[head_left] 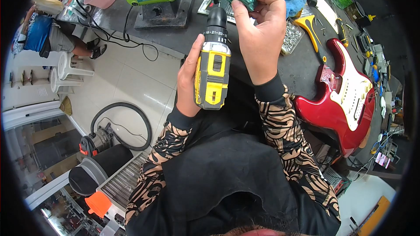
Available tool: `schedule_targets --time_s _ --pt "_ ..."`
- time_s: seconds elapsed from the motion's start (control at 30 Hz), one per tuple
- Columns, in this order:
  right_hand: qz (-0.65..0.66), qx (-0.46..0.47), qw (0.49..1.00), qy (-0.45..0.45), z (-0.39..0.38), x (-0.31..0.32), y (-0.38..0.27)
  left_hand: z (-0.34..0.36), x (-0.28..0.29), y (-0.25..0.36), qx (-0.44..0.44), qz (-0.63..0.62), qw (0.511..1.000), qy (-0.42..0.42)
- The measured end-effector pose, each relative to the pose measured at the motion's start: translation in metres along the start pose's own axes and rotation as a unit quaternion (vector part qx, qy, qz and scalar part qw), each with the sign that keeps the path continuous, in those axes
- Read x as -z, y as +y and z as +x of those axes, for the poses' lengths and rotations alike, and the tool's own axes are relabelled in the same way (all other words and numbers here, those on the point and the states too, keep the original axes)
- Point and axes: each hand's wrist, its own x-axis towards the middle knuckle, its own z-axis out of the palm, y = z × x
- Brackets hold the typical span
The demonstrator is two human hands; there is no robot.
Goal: The person uses a cordless drill equipped with a small grinding bit to shape a small rectangular block of wood. They hold the drill in one hand and the wood in the other, applying the spinning bit to the wood's surface. The person periodically stops to wipe the drill bit with a blue cloth and inspect the wood.
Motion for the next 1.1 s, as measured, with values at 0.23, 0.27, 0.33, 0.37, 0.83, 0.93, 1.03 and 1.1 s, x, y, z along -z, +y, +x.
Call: schedule_targets --time_s 0.23,0.27,0.33,0.37,0.83,0.93,1.03,1.1 --pt "0.004 0.001 1.0 0.003 0.0 0.001 0.002 -0.003 0.001 -0.003 0.015 0.014 1.0 -0.003" --pt "0.008 -0.002 1.0 0.002 -0.001 0.0 0.001 -0.005 0.001 -0.005 0.014 0.025 1.0 -0.004" --pt "0.015 -0.008 1.0 0.0 -0.001 0.0 0.0 -0.007 0.001 -0.008 0.009 0.046 0.999 -0.007" --pt "0.019 -0.011 1.0 -0.001 -0.001 0.0 0.001 -0.007 0.0 -0.008 0.006 0.056 0.998 -0.01" --pt "0.043 -0.034 0.998 0.003 0.0 0.0 0.002 -0.002 -0.004 0.012 -0.081 0.21 0.974 -0.008" --pt "0.022 -0.049 0.998 -0.026 0.0 0.002 -0.002 -0.002 -0.004 0.013 -0.09 0.229 0.969 -0.007" --pt "0.032 -0.049 0.998 -0.027 0.001 0.0 -0.002 -0.003 -0.005 0.011 -0.107 0.248 0.963 -0.006" --pt "0.031 -0.049 0.998 -0.031 0.002 0.0 -0.004 -0.002 -0.006 0.011 -0.116 0.256 0.96 -0.004"
